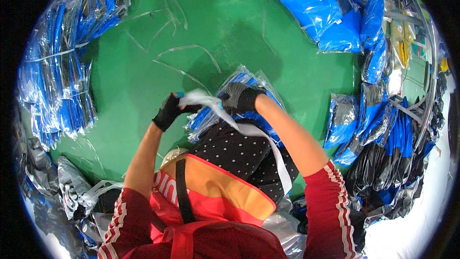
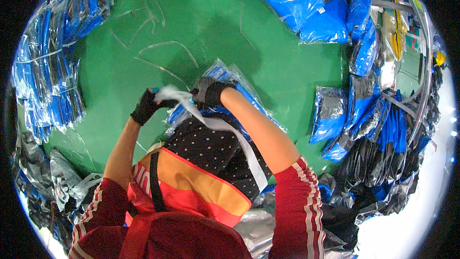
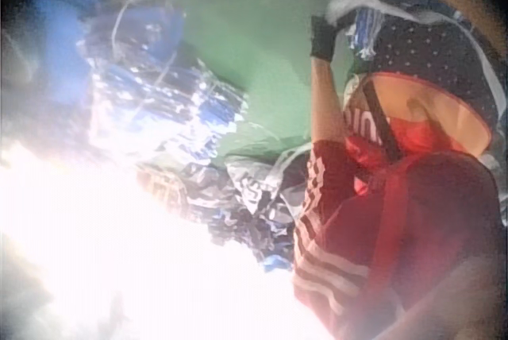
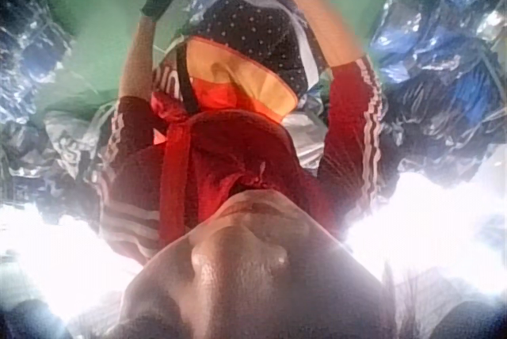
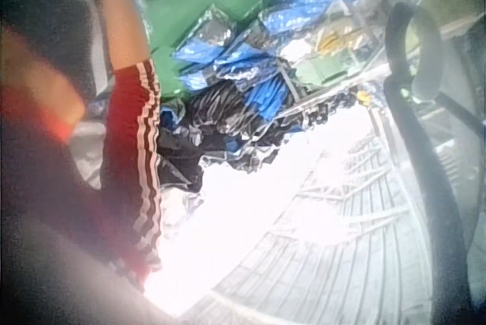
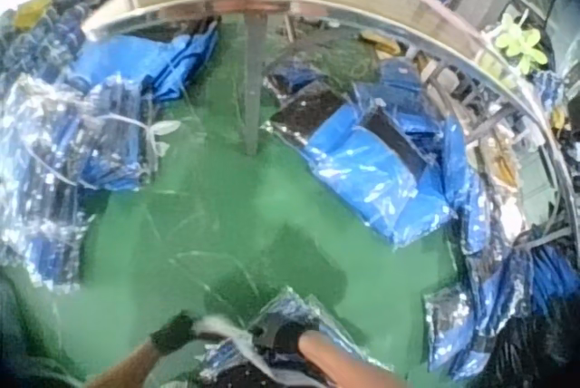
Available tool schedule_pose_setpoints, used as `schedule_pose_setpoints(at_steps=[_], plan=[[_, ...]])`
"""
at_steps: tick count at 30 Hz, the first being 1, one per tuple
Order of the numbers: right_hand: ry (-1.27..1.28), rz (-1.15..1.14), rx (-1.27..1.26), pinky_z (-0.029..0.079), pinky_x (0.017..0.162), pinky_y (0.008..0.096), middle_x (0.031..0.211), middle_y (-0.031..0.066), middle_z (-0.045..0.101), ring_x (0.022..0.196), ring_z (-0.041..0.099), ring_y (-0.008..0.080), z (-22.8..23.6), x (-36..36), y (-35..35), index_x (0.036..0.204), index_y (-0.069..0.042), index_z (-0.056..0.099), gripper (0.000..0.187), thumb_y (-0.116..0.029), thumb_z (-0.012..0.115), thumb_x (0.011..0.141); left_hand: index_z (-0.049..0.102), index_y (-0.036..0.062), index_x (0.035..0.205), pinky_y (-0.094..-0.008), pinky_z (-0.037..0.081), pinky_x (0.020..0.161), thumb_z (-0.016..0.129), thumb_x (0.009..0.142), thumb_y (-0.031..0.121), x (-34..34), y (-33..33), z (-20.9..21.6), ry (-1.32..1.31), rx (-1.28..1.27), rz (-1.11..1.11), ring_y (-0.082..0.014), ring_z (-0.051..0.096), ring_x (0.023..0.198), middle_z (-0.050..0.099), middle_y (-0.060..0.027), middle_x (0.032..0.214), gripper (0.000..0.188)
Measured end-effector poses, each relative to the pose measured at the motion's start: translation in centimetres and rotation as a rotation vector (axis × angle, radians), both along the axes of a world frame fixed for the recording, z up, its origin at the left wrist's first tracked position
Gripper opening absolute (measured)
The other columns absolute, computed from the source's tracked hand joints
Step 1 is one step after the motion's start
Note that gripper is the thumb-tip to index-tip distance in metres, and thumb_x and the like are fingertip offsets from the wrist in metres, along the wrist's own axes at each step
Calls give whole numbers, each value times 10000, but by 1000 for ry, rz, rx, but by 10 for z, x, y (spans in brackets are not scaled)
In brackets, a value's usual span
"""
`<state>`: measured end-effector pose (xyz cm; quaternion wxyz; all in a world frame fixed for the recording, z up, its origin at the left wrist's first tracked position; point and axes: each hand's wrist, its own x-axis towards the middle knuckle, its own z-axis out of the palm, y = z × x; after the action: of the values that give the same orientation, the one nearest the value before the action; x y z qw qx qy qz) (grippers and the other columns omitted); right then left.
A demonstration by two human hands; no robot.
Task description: The person gathers blue plastic-wrapped packages on a green floor, stacks them, and secures each bundle with a white strap. They use scissors to cut the strap and repeat the process for multiple bundles.
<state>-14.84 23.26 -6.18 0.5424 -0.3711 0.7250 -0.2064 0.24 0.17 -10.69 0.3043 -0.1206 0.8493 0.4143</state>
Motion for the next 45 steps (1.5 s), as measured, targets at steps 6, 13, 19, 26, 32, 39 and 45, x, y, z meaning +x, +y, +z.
schedule_pose_setpoints(at_steps=[6, 13, 19, 26, 32, 39, 45], plan=[[-280, -226, -46, 488, 577, 364, 648, 145, 625, 587, 606, 282, 1, -15, -7, 652, -53, 648, 314, -334, 555, 756, 629, 19, 770, -354, 465, 645, 465, 897, 307, 122, -52, -15, -204, 416, 240, -234, 561, 526, 630, -95, 587, 355], [-266, -253, 82, 477, 560, 290, 643, 112, 639, 546, 590, 149, -6, -5, -8, 782, -28, 690, 168, -183, 690, 718, 606, 49, 959, -390, 460, 791, 559, 815, 245, 44, -26, 16, 240, -511, 404, -303, 592, 903, 621, -148, 949, 248], [-223, -263, -15, 487, 649, 282, 769, 106, 677, 666, 621, 142, -4, -5, 1, 854, -59, 704, 182, -163, 683, 707, 613, 29, 1039, -325, 464, 785, 544, 787, 95, -47, 50, 17, 46, 579, 57, -218, 617, 845, 656, -125, 942, 269], [-310, -436, -193, 470, 560, 339, 658, 152, 643, 553, 599, 211, -7, -1, 6, 719, -26, 680, 282, -306, 672, 688, 595, -19, 1031, -304, 463, 772, 644, 724, 145, -22, 70, -3, -4, 690, 249, -158, 586, 829, 648, -105, 917, 352], [-263, -369, -153, 495, 715, 334, 785, 118, 670, 744, 644, 230, -6, -1, 9, 771, -63, 683, 161, -188, 646, 675, 587, -33, 1045, -276, 458, 773, 632, 710, 120, -32, 69, -5, -23, 755, 204, -142, 574, 823, 648, -81, 904, 371], [-149, -340, -123, 489, 677, 384, 758, 132, 636, 741, 621, 299, 3, 2, -2, 812, -58, 589, 180, -184, 624, 688, 605, -17, 1022, -314, 465, 726, 616, 806, 251, -27, 86, -6, -32, 607, 367, -152, 588, 764, 657, -152, 882, 344], [476, -211, -119, 490, 637, 441, 868, 193, 580, 762, 602, 348, 12, 24, -7, 932, -53, 568, 157, -129, 522, 802, 611, 9, 1046, -270, 459, 744, 576, 849, 241, -27, 81, -4, 11, 628, 256, -109, 564, 813, 653, -74, 937, 306]])
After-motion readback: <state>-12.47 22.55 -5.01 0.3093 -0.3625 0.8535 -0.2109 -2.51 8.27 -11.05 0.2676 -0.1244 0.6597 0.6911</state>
